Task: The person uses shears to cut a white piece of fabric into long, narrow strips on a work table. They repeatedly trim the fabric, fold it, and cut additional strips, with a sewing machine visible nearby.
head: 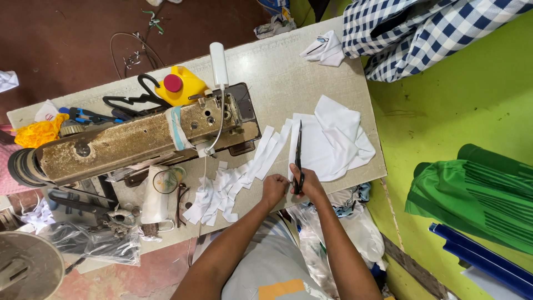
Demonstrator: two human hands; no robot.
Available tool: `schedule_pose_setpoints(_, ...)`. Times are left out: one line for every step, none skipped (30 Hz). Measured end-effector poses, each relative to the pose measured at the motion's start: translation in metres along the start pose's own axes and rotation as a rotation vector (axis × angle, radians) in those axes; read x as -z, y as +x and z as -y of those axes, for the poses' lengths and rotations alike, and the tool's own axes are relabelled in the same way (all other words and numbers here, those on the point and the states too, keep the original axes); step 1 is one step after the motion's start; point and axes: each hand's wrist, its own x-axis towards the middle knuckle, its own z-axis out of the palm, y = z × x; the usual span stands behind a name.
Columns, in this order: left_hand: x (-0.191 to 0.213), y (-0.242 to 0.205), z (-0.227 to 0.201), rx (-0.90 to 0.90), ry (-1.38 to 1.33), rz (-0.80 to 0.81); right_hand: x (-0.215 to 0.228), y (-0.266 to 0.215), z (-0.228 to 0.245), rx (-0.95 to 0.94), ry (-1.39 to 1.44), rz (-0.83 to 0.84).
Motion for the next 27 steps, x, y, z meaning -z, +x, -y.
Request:
schedule_pose_setpoints(-0.001, 0.001, 0.001, -0.001, -0.002, -0.002, 0.000, 0.001, 0.003, 0.001, -0.003, 0.002)
schedule_pose_setpoints(-0.001, 0.002, 0.002, -0.006, -0.001, -0.004, 0.000, 0.002, 0.007, 0.001, -0.021, 0.007)
schedule_pose_setpoints(-0.001, 0.002, 0.004, -0.009, 0.000, -0.005, 0.000, 0.003, 0.009, 0.000, -0.040, 0.011)
schedule_pose_setpoints(-0.002, 0.004, 0.004, -0.008, -0.003, -0.007, 0.002, 0.006, 0.012, 0.000, -0.043, 0.013)
schedule_pose_setpoints(-0.001, 0.004, 0.004, -0.012, 0.001, -0.006, 0.003, 0.009, 0.014, 0.021, -0.062, 0.016)
schedule_pose_setpoints(-0.001, 0.005, 0.004, -0.015, 0.005, -0.006, 0.005, 0.012, 0.017, 0.043, -0.082, 0.018)
schedule_pose_setpoints(-0.001, 0.002, 0.002, -0.017, 0.004, -0.006, 0.004, 0.013, 0.018, 0.044, -0.083, 0.018)
schedule_pose_setpoints(0.000, 0.000, -0.001, -0.012, -0.009, -0.003, 0.003, 0.014, 0.020, 0.045, -0.082, 0.013)
schedule_pose_setpoints(0.001, -0.003, -0.003, -0.007, -0.023, -0.001, 0.003, 0.015, 0.021, 0.044, -0.084, 0.010)
schedule_pose_setpoints(0.000, 0.000, -0.001, -0.008, -0.025, -0.002, 0.002, 0.017, 0.019, 0.046, -0.086, 0.011)
schedule_pose_setpoints(0.000, 0.001, 0.002, -0.010, -0.028, -0.003, 0.001, 0.019, 0.017, 0.038, -0.093, 0.001)
schedule_pose_setpoints(-0.001, 0.002, 0.004, -0.012, -0.032, -0.005, 0.000, 0.020, 0.014, 0.030, -0.101, -0.009)
schedule_pose_setpoints(-0.001, 0.003, 0.005, -0.010, -0.034, -0.007, -0.001, 0.021, 0.014, 0.029, -0.104, -0.007)
schedule_pose_setpoints(-0.002, 0.003, 0.006, -0.011, -0.033, -0.011, -0.002, 0.021, 0.014, 0.041, -0.100, -0.027)
schedule_pose_setpoints(-0.003, 0.004, 0.006, -0.015, -0.029, -0.012, -0.003, 0.021, 0.015, 0.054, -0.093, -0.050)
schedule_pose_setpoints(-0.003, 0.004, 0.005, -0.016, -0.029, -0.011, -0.003, 0.021, 0.014, 0.055, -0.092, -0.051)
schedule_pose_setpoints(-0.003, 0.003, 0.005, -0.016, -0.011, -0.018, -0.004, 0.021, 0.014, 0.053, -0.065, -0.047)
schedule_pose_setpoints(-0.003, 0.003, 0.005, -0.017, 0.007, -0.024, -0.005, 0.021, 0.014, 0.052, -0.038, -0.043)
schedule_pose_setpoints(-0.004, 0.007, 0.008, -0.018, 0.007, -0.025, -0.003, 0.018, 0.017, 0.054, -0.038, -0.043)
schedule_pose_setpoints(-0.004, 0.012, 0.011, -0.035, 0.052, -0.027, -0.002, 0.014, 0.020, 0.051, -0.045, -0.025)
schedule_pose_setpoints(-0.004, 0.015, 0.017, -0.048, 0.100, -0.031, -0.003, 0.009, 0.021, 0.045, -0.050, -0.005)
schedule_pose_setpoints(0.002, 0.006, 0.001, -0.045, 0.103, -0.032, -0.002, 0.007, 0.021, 0.043, -0.047, -0.002)
schedule_pose_setpoints(0.007, -0.004, -0.013, -0.075, 0.169, -0.051, -0.001, 0.004, 0.020, 0.056, 0.015, 0.013)
schedule_pose_setpoints(0.012, -0.014, -0.028, -0.106, 0.234, -0.070, 0.000, 0.001, 0.018, 0.070, 0.076, 0.027)
schedule_pose_setpoints(0.021, -0.033, -0.047, -0.102, 0.241, -0.069, 0.001, -0.005, 0.013, 0.065, 0.083, 0.028)
schedule_pose_setpoints(0.030, -0.052, -0.067, -0.100, 0.311, -0.093, 0.002, -0.011, 0.007, 0.073, 0.131, 0.029)
schedule_pose_setpoints(0.041, -0.068, -0.089, -0.102, 0.380, -0.122, 0.002, -0.014, 0.005, 0.086, 0.178, 0.032)
